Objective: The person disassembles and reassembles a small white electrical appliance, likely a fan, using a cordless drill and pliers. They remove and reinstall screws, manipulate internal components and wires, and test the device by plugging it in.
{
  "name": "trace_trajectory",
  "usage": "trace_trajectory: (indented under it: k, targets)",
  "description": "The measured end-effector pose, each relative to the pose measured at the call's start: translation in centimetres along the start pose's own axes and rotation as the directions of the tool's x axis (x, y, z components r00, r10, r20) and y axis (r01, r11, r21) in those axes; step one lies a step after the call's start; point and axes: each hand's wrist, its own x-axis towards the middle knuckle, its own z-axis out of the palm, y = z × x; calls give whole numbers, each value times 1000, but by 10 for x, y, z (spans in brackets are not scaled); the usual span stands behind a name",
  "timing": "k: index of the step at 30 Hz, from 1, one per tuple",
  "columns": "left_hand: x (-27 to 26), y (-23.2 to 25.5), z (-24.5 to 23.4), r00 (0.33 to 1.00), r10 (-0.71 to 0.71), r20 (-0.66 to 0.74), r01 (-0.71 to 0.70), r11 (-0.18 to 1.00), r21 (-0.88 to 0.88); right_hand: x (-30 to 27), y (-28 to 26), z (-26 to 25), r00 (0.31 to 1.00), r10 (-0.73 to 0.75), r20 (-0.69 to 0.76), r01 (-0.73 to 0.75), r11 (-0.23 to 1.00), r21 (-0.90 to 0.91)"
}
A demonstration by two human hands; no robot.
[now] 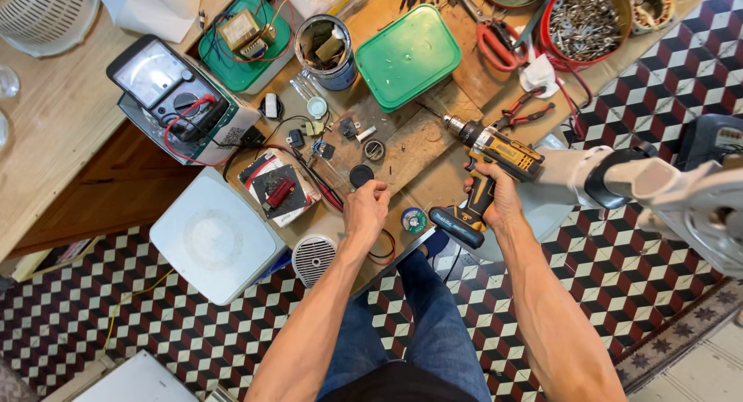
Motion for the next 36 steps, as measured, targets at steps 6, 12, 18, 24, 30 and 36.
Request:
trace_trajectory:
  k: [6, 12, 18, 24, 30, 36]
  targets:
    - [-6, -6, 1, 1000, 3, -8, -3, 996, 93, 24, 5, -6, 991, -131, 30, 134, 939, -317]
    - [12, 13, 9, 994, 69, -80, -62, 994, 92, -5, 1, 0, 961, -265, -81, 137, 708, -692]
    - [40, 15, 25, 996, 86, -14, -80, 964, 255, -39, -1, -4, 969, -238, 58, 220, 743, -632]
    - [58, -2, 45, 986, 128, -103, -99, 963, 251, -45, 7, -19, 970, -232, 69, 222, 743, -632]
    - [36, 25, 30, 989, 53, -139, -47, 998, 49, -21, 10, -17, 917, -389, -89, 78, 393, -916]
    - [-12, 54, 5, 975, -29, -222, -14, 981, -193, -19, 19, 10, 945, -325, -30, 37, 197, -980]
